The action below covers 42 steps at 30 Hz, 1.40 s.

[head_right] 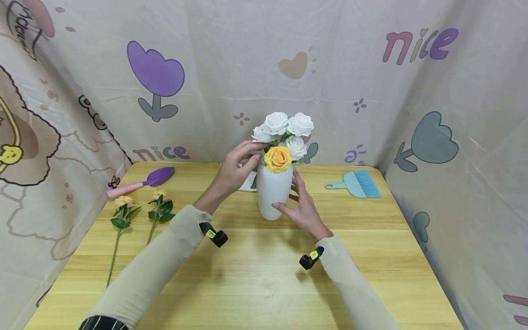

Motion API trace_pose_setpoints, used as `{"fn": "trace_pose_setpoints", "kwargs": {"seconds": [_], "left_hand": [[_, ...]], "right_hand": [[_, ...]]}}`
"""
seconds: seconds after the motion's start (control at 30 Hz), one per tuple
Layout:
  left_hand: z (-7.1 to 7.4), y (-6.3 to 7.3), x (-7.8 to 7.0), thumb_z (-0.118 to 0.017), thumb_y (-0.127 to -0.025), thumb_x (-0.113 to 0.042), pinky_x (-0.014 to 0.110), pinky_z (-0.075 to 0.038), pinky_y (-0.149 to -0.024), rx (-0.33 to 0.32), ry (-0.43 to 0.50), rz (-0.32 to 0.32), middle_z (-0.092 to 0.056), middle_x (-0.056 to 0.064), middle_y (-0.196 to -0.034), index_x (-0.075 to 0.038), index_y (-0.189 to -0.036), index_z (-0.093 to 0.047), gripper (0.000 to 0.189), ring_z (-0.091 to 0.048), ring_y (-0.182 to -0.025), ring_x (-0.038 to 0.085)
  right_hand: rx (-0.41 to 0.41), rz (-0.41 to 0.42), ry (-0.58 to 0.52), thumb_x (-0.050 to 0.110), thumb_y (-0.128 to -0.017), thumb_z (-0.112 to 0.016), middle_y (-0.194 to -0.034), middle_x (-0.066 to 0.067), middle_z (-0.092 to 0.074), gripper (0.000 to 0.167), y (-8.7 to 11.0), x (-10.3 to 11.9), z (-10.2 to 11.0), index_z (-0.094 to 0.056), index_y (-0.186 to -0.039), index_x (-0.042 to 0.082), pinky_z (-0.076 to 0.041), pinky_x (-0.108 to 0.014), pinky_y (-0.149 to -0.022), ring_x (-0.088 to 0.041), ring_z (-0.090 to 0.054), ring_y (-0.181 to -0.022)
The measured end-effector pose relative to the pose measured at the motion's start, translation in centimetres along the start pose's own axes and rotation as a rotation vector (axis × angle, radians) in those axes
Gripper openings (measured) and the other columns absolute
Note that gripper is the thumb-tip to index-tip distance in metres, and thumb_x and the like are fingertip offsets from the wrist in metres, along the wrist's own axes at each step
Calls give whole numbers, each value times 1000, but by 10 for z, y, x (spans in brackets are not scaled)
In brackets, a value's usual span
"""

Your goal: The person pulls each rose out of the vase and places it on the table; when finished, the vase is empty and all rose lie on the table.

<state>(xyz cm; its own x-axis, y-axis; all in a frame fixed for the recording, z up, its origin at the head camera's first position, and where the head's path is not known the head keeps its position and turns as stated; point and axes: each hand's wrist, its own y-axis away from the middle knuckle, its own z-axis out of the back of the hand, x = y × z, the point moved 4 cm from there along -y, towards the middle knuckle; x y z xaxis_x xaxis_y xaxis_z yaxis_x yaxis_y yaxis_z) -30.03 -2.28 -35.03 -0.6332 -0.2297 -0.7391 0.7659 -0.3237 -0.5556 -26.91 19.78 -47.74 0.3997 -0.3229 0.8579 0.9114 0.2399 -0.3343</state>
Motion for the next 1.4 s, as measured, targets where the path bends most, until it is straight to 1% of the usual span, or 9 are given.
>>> {"fn": "trace_pose_setpoints", "kwargs": {"seconds": [0.2, 0.3, 0.43, 0.57, 0.67, 0.77, 0.97, 1.13, 1.4], "left_hand": [[2, -2, -9, -60, -110, -6, 45, -59, -109, -92, 44, -72, -65, 12, -146, -5, -143, -68, 34, -66, -131, 27], [0, -3, -12, -61, -110, -4, 45, -59, -109, -103, 60, -78, -64, 13, -147, -5, -146, -64, 37, -67, -130, 28], [-9, -3, -10, -62, -108, 1, 45, -58, -110, -92, 75, -30, -65, 17, -143, -1, -142, -59, 34, -68, -130, 30], [-18, -5, -3, -65, -104, 8, 46, -57, -109, -106, 101, 73, -67, 19, -135, 0, -129, -54, 29, -67, -127, 31], [-22, -7, 1, -66, -100, 12, 43, -57, -105, -122, 77, 145, -70, 18, -128, -2, -121, -53, 28, -67, -120, 28], [-24, -8, 2, -65, -100, 13, 40, -57, -99, -142, 36, 165, -70, 18, -118, -2, -116, -52, 26, -66, -111, 27], [-20, -10, -3, -67, -101, 11, 44, -63, -99, -231, 50, 103, -76, 22, -119, -1, -116, -50, 26, -72, -113, 31], [-19, -11, -8, -66, -106, 2, 45, -64, -98, -264, 73, 60, -76, 24, -132, -2, -129, -45, 31, -76, -117, 34], [-18, -12, -13, -63, -108, 1, 39, -63, -91, -342, 130, 14, -75, 25, -127, -4, -143, -38, 43, -77, -110, 35]], "right_hand": [[-5, 0, 1, 12, -94, -87, -178, -13, -33, 121, 0, 1, 1, -4, -174, 46, -49, -66, -116, -45, -46, -154], [-2, 3, 0, 12, -94, -87, -177, -13, -33, 120, 0, 2, 1, -4, -174, 45, -49, -65, -116, -44, -47, -154], [-2, 5, 4, 12, -94, -88, -177, -13, -34, 120, 0, 2, 0, -5, -174, 46, -50, -65, -115, -45, -47, -153], [-5, 6, 8, 10, -93, -88, -178, -13, -33, 122, -1, 1, 0, -4, -174, 45, -51, -64, -115, -45, -48, -153], [-10, -8, 7, 10, -93, -88, -177, -16, -33, 122, -1, 1, 1, -4, -175, 42, -51, -64, -115, -46, -48, -153], [-14, -24, 7, 12, -92, -89, -174, -20, -36, 121, -1, 1, 0, -5, -176, 37, -51, -64, -115, -47, -49, -152], [-12, -33, 6, 15, -92, -89, -174, -19, -37, 118, -2, 0, 0, -8, -175, 37, -50, -66, -116, -47, -49, -151], [-6, -42, -6, 19, -93, -89, -174, -15, -37, 113, -2, 0, 1, -13, -174, 39, -49, -66, -117, -45, -47, -153], [-6, -38, -11, 16, -92, -89, -175, -17, -36, 115, -2, -2, 0, -11, -175, 37, -49, -66, -117, -46, -48, -152]]}}
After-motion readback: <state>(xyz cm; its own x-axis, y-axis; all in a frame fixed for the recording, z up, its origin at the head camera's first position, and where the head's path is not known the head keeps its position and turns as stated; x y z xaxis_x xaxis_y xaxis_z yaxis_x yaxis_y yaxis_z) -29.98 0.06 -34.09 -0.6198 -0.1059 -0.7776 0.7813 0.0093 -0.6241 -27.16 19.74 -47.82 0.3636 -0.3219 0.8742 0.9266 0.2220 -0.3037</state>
